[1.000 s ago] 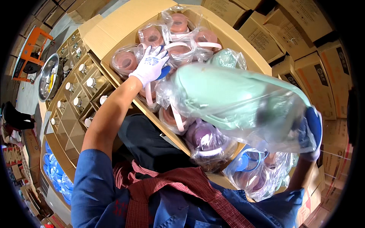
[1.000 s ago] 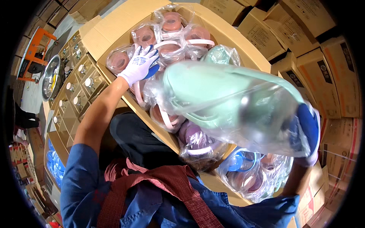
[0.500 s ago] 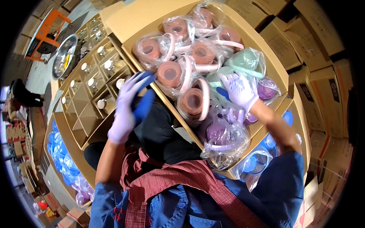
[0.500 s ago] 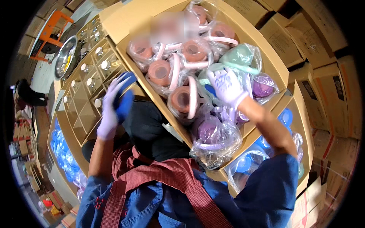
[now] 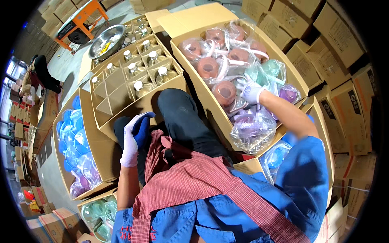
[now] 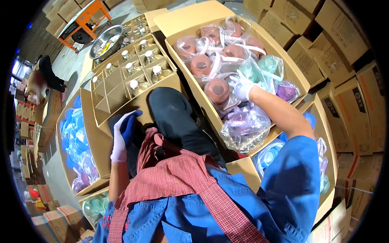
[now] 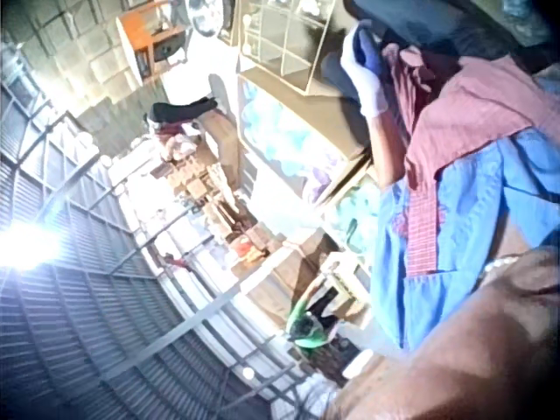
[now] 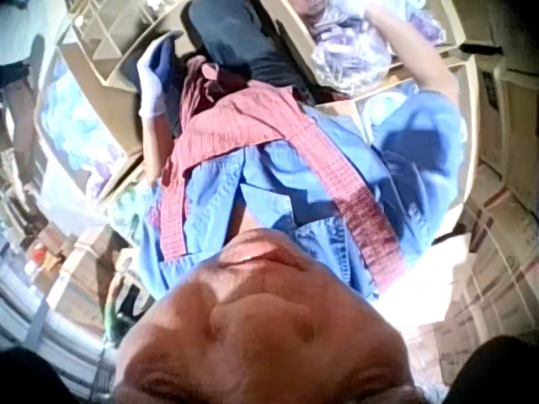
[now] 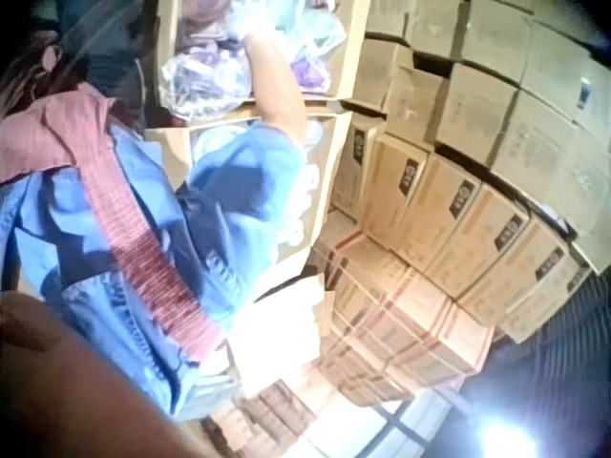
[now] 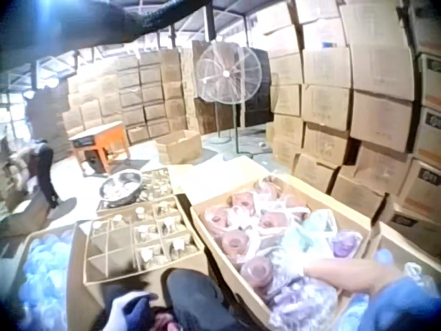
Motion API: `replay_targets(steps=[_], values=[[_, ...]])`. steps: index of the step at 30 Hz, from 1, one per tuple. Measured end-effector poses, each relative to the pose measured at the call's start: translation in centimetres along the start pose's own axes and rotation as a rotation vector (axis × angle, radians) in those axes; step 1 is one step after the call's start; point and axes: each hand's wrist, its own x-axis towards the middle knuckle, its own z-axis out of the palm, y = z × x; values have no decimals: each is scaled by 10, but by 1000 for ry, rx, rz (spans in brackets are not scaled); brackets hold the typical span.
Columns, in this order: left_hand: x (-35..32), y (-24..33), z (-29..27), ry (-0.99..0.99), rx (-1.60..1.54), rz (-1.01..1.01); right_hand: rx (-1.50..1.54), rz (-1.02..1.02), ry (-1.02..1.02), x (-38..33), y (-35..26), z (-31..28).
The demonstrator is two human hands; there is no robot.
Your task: The person assembles plastic kitchenware by inserting a metal inner pot into a colored outer shell and securing the lid. They repeat this process for multiple units in pink, green, and blue, handling each item one at a time and placing the finished units into a cardboard box.
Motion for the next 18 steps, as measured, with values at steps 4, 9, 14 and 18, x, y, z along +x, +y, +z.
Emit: replay_targets(steps=[4,9,14,18], values=[[-22,-9,-26,64,-39,90,-150,-100,170,-22,1,-19],[-17,-16,-15,145,-89,117,-50,-246,501,-76,47,-251],[39,-36,55,68,-595,80,220,227,511,-165,109,-418],[86,-6,81,-240,-977,-495,458,674,801,-240,51,-463]])
